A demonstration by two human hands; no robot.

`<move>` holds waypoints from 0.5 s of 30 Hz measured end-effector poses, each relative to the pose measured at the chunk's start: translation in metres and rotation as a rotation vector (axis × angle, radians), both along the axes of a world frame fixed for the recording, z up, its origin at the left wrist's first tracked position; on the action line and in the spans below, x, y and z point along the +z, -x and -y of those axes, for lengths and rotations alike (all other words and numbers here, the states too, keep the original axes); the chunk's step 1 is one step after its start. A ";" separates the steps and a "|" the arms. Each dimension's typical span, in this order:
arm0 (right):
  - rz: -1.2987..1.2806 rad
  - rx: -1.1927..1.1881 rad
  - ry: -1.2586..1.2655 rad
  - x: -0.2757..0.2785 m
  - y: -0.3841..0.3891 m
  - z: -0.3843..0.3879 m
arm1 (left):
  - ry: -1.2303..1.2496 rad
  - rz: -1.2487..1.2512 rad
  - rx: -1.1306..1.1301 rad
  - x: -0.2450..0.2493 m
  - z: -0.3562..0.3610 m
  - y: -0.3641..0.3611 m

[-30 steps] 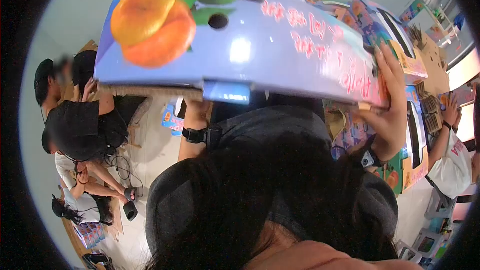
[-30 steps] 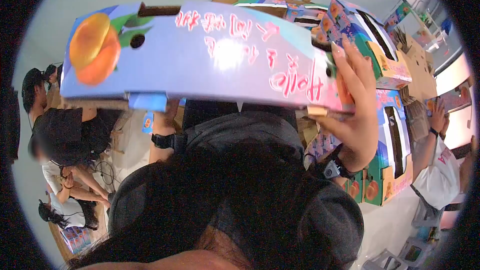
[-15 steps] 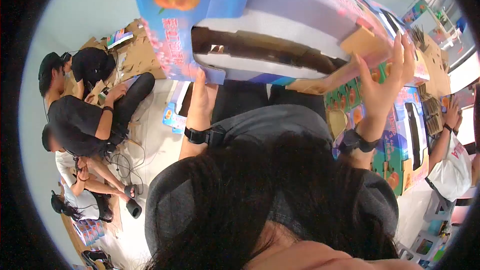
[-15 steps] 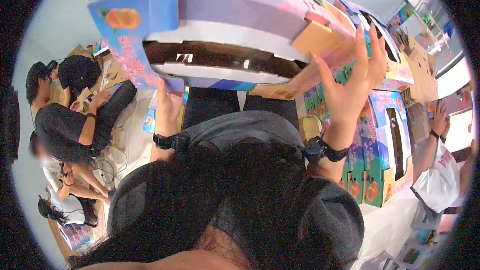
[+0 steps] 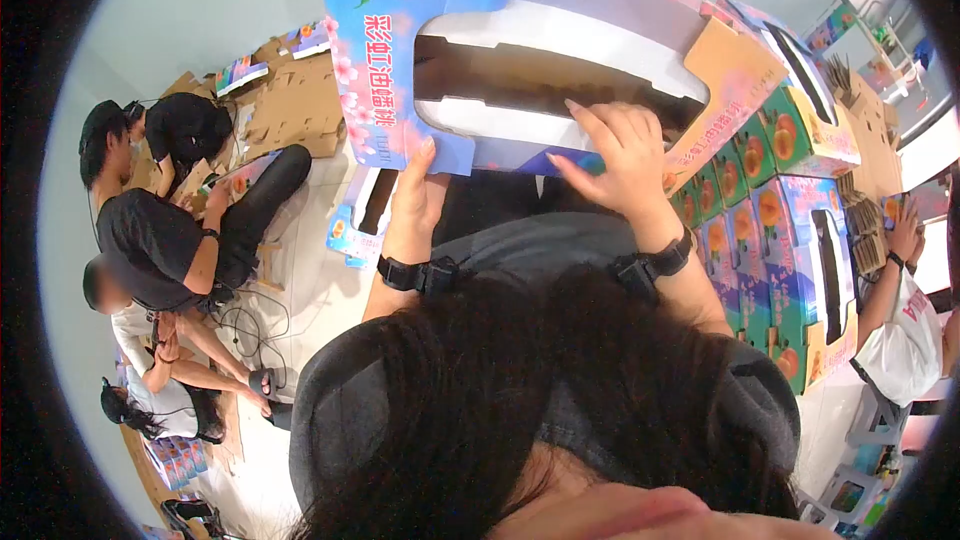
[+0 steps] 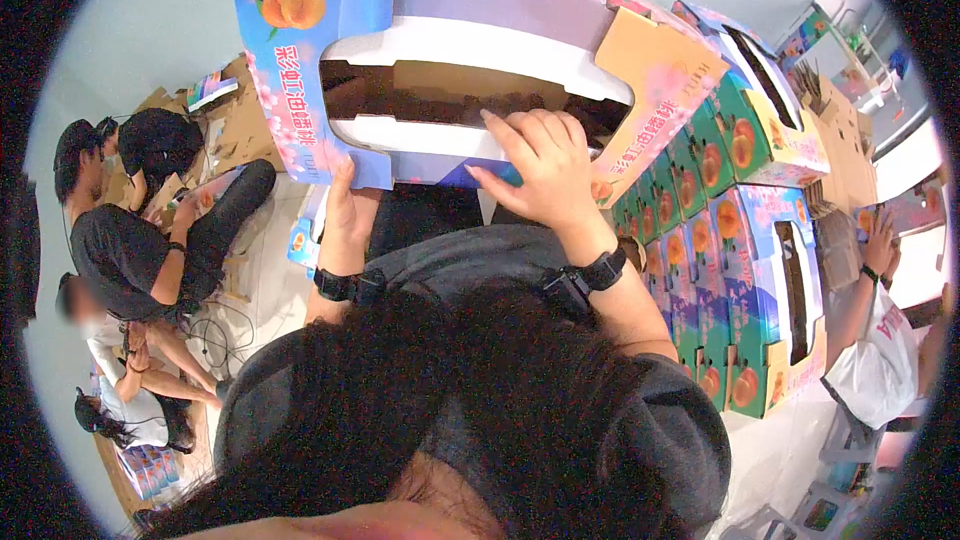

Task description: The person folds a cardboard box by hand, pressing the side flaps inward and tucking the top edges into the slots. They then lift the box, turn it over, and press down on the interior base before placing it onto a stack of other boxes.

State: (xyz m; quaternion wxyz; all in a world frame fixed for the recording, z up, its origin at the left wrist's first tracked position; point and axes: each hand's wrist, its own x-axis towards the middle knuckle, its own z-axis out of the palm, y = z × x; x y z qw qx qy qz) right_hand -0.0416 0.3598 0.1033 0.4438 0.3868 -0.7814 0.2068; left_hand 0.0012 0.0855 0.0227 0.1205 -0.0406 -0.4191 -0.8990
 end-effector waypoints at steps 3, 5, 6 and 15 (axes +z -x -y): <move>-0.009 0.003 -0.022 -0.010 0.014 -0.004 | -0.034 -0.013 0.052 0.002 -0.005 0.005; -0.009 -0.004 -0.045 -0.010 0.019 -0.006 | -0.080 0.010 0.029 -0.005 -0.004 0.009; -0.007 -0.006 -0.050 -0.008 0.021 -0.007 | -0.102 0.020 0.018 -0.007 -0.004 0.011; 0.049 -0.095 -0.124 0.006 0.033 -0.021 | -0.068 0.029 -0.090 0.001 -0.013 0.009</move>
